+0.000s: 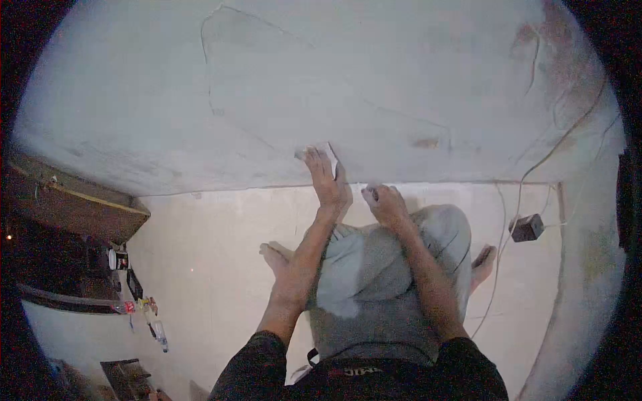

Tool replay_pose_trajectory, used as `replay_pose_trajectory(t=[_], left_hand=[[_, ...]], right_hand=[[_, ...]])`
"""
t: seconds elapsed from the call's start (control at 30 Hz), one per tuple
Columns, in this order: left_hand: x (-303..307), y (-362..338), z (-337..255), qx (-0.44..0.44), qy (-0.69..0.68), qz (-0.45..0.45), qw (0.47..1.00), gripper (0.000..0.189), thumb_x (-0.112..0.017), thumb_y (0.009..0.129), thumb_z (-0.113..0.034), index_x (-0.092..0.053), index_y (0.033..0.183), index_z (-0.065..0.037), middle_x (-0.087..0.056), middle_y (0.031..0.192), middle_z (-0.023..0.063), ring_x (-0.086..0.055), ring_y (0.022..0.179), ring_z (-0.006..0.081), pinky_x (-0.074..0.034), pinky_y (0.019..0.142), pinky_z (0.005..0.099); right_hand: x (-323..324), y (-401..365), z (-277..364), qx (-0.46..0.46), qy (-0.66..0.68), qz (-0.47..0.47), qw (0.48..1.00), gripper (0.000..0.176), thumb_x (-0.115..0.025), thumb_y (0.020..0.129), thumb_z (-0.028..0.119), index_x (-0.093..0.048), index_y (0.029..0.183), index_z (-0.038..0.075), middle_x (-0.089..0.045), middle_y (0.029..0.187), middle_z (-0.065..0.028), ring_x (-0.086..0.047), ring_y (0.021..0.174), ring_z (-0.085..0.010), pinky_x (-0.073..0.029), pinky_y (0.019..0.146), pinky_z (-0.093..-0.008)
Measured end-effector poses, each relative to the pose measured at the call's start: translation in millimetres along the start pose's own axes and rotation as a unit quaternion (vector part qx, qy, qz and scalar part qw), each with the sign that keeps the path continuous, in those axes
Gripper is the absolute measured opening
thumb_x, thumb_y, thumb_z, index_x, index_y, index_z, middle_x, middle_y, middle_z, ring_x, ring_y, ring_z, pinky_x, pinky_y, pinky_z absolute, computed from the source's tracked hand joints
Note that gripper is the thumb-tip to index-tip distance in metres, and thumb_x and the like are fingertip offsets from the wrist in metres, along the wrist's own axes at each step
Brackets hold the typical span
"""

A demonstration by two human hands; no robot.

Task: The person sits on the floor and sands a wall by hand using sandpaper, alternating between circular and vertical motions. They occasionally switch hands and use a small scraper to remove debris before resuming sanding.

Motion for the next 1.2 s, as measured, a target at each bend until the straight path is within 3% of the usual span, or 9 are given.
replay_pose_trajectory(t=[0.13, 0.33, 0.5, 0.63, 0.73, 0.8, 0.87, 0.97, 1.2], left_hand=[[19.4, 41.9, -8.9, -0.016, 0.023, 0.025, 0.999, 0.063, -0.053, 0.09, -0.015, -0.024, 0.142, 0.006, -0.018, 0.148, 0.0297, -0.014, 0.138, 0.0458, -0.015, 0.112, 0.0523], [126.1, 185.4, -105.1, -0.206, 0.018, -0.092, 0.974, 0.062, -0.055, 0.087, -0.012, -0.032, 0.143, -0.002, -0.023, 0.15, 0.0213, -0.018, 0.138, 0.0436, -0.015, 0.113, 0.0508], [82.7, 128.9, -55.2, -0.131, 0.025, -0.09, 0.987, 0.062, -0.057, 0.086, -0.01, -0.032, 0.142, 0.001, -0.024, 0.15, 0.022, -0.017, 0.138, 0.0443, -0.016, 0.112, 0.0521], [16.1, 7.9, -3.5, -0.043, 0.013, 0.033, 0.998, 0.062, -0.048, 0.091, -0.011, -0.021, 0.146, 0.001, -0.014, 0.153, 0.0217, -0.007, 0.141, 0.0405, -0.014, 0.112, 0.0539], [13.9, 7.6, 4.1, -0.048, 0.013, 0.031, 0.998, 0.063, -0.049, 0.092, -0.014, -0.02, 0.145, 0.002, -0.013, 0.153, 0.0218, -0.007, 0.141, 0.0417, -0.014, 0.112, 0.0539], [36.9, 57.6, -8.0, -0.088, 0.066, -0.009, 0.994, 0.061, -0.05, 0.091, -0.017, -0.026, 0.141, 0.008, -0.024, 0.147, 0.029, -0.017, 0.137, 0.047, -0.015, 0.112, 0.054], [92.6, 139.2, -59.6, -0.149, 0.042, -0.102, 0.983, 0.058, -0.047, 0.088, -0.006, -0.028, 0.141, 0.006, -0.022, 0.148, 0.0282, -0.016, 0.138, 0.047, -0.015, 0.112, 0.0548], [139.6, 215.4, -100.4, -0.226, 0.091, -0.154, 0.958, 0.06, -0.049, 0.09, -0.009, -0.025, 0.144, 0.002, -0.018, 0.151, 0.0228, -0.01, 0.14, 0.0438, -0.012, 0.113, 0.0518], [50.2, 61.1, -17.0, -0.079, 0.072, -0.045, 0.993, 0.058, -0.052, 0.091, -0.014, -0.029, 0.14, 0.006, -0.024, 0.148, 0.026, -0.017, 0.138, 0.0444, -0.019, 0.112, 0.0511]], right_hand=[[6.4, -0.2, 6.6, 0.022, 0.041, -0.016, 0.999, 0.032, -0.052, 0.091, 0.033, -0.061, 0.1, 0.003, -0.064, 0.083, -0.0199, -0.059, 0.085, -0.0397, -0.046, 0.079, -0.0466], [2.7, -1.2, 16.0, 0.023, 0.022, -0.003, 0.999, 0.03, -0.051, 0.092, 0.034, -0.061, 0.096, 0.006, -0.064, 0.078, -0.0171, -0.061, 0.079, -0.0362, -0.048, 0.076, -0.047], [0.0, 0.5, 2.8, 0.056, -0.013, -0.046, 0.997, 0.029, -0.05, 0.093, 0.034, -0.059, 0.094, 0.006, -0.063, 0.076, -0.0168, -0.061, 0.077, -0.0366, -0.047, 0.073, -0.0469], [6.4, -4.9, 3.2, 0.047, -0.003, -0.043, 0.998, 0.031, -0.049, 0.093, 0.035, -0.058, 0.097, 0.006, -0.063, 0.077, -0.0193, -0.062, 0.08, -0.0382, -0.048, 0.076, -0.0479], [6.4, -3.8, 11.6, 0.013, -0.022, 0.014, 1.0, 0.033, -0.048, 0.093, 0.036, -0.058, 0.097, 0.005, -0.064, 0.078, -0.0205, -0.062, 0.082, -0.0386, -0.047, 0.077, -0.0486], [-2.9, -4.6, 9.1, -0.002, -0.031, 0.04, 0.999, 0.033, -0.048, 0.093, 0.036, -0.059, 0.097, 0.004, -0.064, 0.078, -0.0206, -0.062, 0.083, -0.0385, -0.047, 0.078, -0.0489], [3.8, -4.6, 11.9, 0.047, -0.006, -0.065, 0.997, 0.033, -0.049, 0.093, 0.035, -0.059, 0.097, 0.004, -0.064, 0.079, -0.0206, -0.063, 0.084, -0.0377, -0.047, 0.078, -0.0494], [-0.5, -1.3, 12.5, 0.013, 0.011, 0.017, 1.0, 0.034, -0.049, 0.093, 0.036, -0.06, 0.096, 0.004, -0.064, 0.084, -0.0199, -0.061, 0.087, -0.0371, -0.047, 0.079, -0.048], [2.4, -4.1, -0.3, 0.008, -0.001, -0.022, 1.0, 0.033, -0.052, 0.092, 0.035, -0.06, 0.098, 0.004, -0.064, 0.085, -0.0205, -0.061, 0.086, -0.0377, -0.048, 0.078, -0.0463]])
Point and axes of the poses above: each hand's wrist, its own y-axis towards the middle knuckle, its own x-axis out of the back of the hand, z = x × y, the point moved 8 cm from there along y, towards the middle knuckle
